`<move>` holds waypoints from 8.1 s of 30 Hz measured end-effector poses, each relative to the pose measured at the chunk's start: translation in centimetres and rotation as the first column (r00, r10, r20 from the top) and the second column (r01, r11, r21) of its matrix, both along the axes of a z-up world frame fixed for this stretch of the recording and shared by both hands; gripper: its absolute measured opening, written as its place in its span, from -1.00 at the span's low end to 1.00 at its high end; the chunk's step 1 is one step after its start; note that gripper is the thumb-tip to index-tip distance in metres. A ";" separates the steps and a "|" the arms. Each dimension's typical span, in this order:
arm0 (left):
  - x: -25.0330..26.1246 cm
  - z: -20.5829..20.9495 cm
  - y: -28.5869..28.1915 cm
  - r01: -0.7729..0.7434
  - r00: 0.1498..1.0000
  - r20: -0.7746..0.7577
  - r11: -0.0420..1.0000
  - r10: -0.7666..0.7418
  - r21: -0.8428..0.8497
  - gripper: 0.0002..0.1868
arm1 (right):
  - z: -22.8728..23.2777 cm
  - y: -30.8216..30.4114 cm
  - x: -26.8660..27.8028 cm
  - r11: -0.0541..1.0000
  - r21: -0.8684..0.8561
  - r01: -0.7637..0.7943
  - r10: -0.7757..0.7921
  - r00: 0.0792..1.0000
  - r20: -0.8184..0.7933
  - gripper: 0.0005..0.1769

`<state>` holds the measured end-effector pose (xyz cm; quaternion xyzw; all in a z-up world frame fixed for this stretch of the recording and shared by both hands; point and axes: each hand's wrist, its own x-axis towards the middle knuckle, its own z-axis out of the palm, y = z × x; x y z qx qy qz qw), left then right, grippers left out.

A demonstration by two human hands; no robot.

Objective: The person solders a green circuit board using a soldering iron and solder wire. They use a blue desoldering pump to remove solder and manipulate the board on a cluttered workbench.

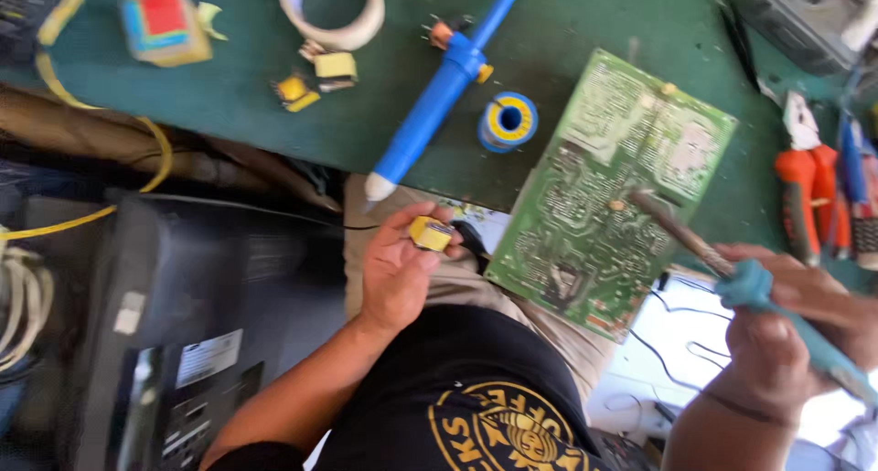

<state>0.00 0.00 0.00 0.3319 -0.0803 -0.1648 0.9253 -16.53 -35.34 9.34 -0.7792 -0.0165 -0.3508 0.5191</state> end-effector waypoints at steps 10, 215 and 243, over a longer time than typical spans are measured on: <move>0.9 4.3 0.5 0.115 0.980 0.160 0.993 -0.115 0.008 -0.42 | 0.2 5.8 0.1 0.965 -0.050 0.258 -0.249 0.958 0.139 -0.70; 7.2 19.7 -11.6 -0.563 -0.162 0.907 0.792 -0.388 0.237 -0.66 | -2.5 9.6 -2.6 0.456 0.880 0.129 -0.560 0.811 0.171 -0.83; 6.7 11.5 -0.2 -0.473 0.360 0.848 0.707 -0.388 0.525 -0.80 | -5.6 8.9 -3.8 0.964 -0.150 0.218 -0.167 0.941 0.296 -0.26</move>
